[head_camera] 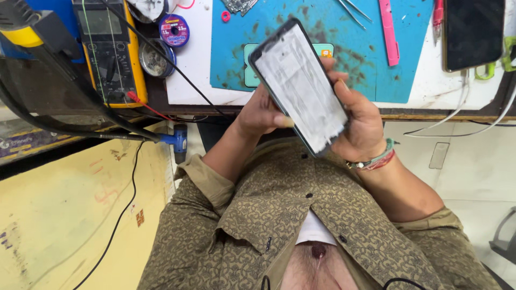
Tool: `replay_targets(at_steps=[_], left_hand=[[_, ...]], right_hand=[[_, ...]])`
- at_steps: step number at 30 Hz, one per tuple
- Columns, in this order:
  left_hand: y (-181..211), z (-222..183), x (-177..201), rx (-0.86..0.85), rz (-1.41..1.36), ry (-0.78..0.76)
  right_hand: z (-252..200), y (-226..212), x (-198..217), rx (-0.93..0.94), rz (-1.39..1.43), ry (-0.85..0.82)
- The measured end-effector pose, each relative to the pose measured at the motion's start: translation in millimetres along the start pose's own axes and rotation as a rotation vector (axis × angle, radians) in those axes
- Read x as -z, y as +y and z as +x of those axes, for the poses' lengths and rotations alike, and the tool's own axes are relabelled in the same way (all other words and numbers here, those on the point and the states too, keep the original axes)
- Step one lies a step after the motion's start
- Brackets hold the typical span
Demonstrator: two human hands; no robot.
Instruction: The person disassembles a mobile phone using a screwdriver and tweezers to remove the internal components and the screen.
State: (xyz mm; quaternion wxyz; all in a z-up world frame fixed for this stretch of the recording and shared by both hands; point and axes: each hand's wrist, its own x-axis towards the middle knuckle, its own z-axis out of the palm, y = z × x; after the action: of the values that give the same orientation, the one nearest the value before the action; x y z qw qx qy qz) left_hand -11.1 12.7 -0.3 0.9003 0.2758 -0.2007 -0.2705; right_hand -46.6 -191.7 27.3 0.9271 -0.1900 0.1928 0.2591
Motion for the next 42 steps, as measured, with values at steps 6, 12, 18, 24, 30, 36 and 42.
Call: replay_targets(at_steps=[6,12,18,24,30,36,42], left_hand=[[6,-2,-7,-0.186,-0.068,0.33],[4,0,-19,-0.202,0.016,0.356],[7,-5,-32,-0.209,0.114,0.358],[4,-7,-29,-0.238,0.2,0.379],[23,-20,-14,-0.371,0.1,0.542],[46,-39,-17,-0.361,0.012,0.569],[51,-48,-30,-0.147,0.208,0.648]], right_hand=[[-3,2,-11,1.068,-1.421,0.075],[4,-10,-10,1.505,-1.754,-0.254],[13,-8,-3,1.581,-1.656,-0.265],[15,-12,1,1.535,-1.684,-0.333],[26,-27,-29,1.128,-2.113,-0.221],[44,-48,-55,0.847,-2.37,-0.299],[64,-59,-72,0.505,-2.441,-0.212]])
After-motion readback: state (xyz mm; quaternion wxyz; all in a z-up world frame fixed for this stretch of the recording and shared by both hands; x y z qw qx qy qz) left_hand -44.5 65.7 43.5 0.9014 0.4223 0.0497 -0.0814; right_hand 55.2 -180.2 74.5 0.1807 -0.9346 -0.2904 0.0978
